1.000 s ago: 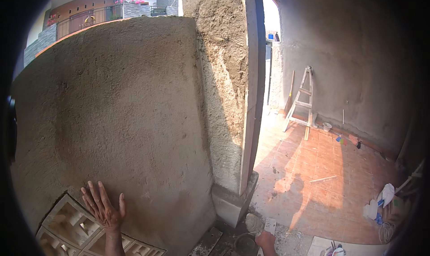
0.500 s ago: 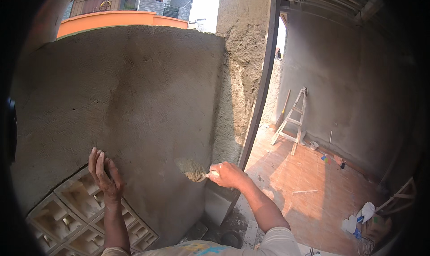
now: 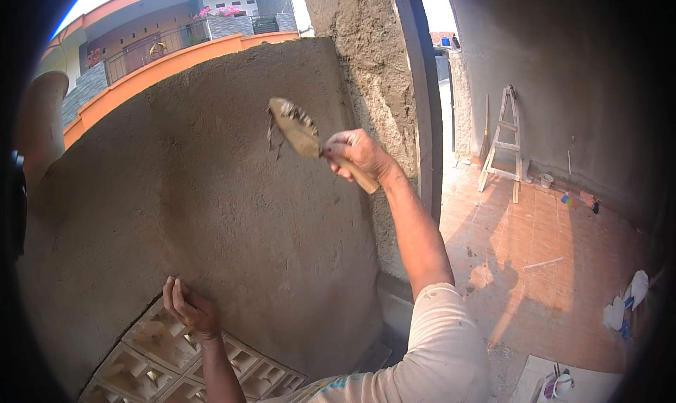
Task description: The person scoops cement from a bucket with a trowel and applies it to a wall, smoothing the surface repeatedly. The person works on a vertical wall section near a decorative tile panel, using a bucket and trowel to transfer and spread the material.
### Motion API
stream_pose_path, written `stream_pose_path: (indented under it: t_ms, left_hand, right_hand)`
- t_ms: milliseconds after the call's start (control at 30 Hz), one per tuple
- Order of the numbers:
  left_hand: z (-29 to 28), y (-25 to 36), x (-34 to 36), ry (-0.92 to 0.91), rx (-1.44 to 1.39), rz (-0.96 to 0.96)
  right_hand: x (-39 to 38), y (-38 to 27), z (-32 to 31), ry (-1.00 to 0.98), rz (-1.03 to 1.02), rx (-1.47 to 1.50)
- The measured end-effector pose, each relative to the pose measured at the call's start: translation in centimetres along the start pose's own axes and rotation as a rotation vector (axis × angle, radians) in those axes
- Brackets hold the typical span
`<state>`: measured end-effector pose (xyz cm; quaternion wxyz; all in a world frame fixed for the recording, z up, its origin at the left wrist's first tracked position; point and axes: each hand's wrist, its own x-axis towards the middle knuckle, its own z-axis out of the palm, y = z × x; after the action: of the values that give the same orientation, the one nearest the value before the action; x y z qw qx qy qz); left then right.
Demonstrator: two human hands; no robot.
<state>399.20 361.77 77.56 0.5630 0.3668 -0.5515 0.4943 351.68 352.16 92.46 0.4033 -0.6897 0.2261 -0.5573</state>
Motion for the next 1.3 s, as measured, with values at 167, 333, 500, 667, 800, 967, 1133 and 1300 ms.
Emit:
stream_pose_path:
  t_ms: [167, 333, 500, 667, 800, 967, 1133, 1300]
  left_hand:
    - [-1.0, -0.1, -0.6, -0.062, 0.007, -0.025]
    - [-0.7, 0.5, 0.2, -0.086, 0.008, 0.005]
    - [-0.4, 3.5, 1.0, -0.248, 0.082, -0.204]
    - [2.6, 4.3, -0.7, -0.058, 0.141, -0.155]
    - [3.2, 4.7, -1.0, -0.017, 0.068, -0.155]
    - [2.5, 4.2, -1.0, -0.059, 0.085, -0.147]
    - [2.3, 4.5, -1.1, -0.069, 0.050, -0.156]
    - [3.5, 4.7, -1.4, -0.027, 0.031, -0.105]
  right_hand:
    - [-11.9, 6.0, -3.1, 0.712, -0.076, -0.051]
    - [-25.3, 8.0, -2.0, 0.593, 0.540, -0.405]
    - [-27.6, 3.0, -5.6, 0.553, 0.657, -0.751]
    - [-20.0, -6.3, -6.3, 0.428, 0.445, -1.132]
    - [-12.3, -12.3, -6.5, 0.413, 0.355, -1.367]
    - [-3.7, -13.5, -4.6, 0.422, 0.507, -1.337]
    - [-7.4, -5.6, -6.6, 0.050, 0.402, -1.420]
    - [-25.4, 8.3, -3.1, -0.134, 0.938, -1.039]
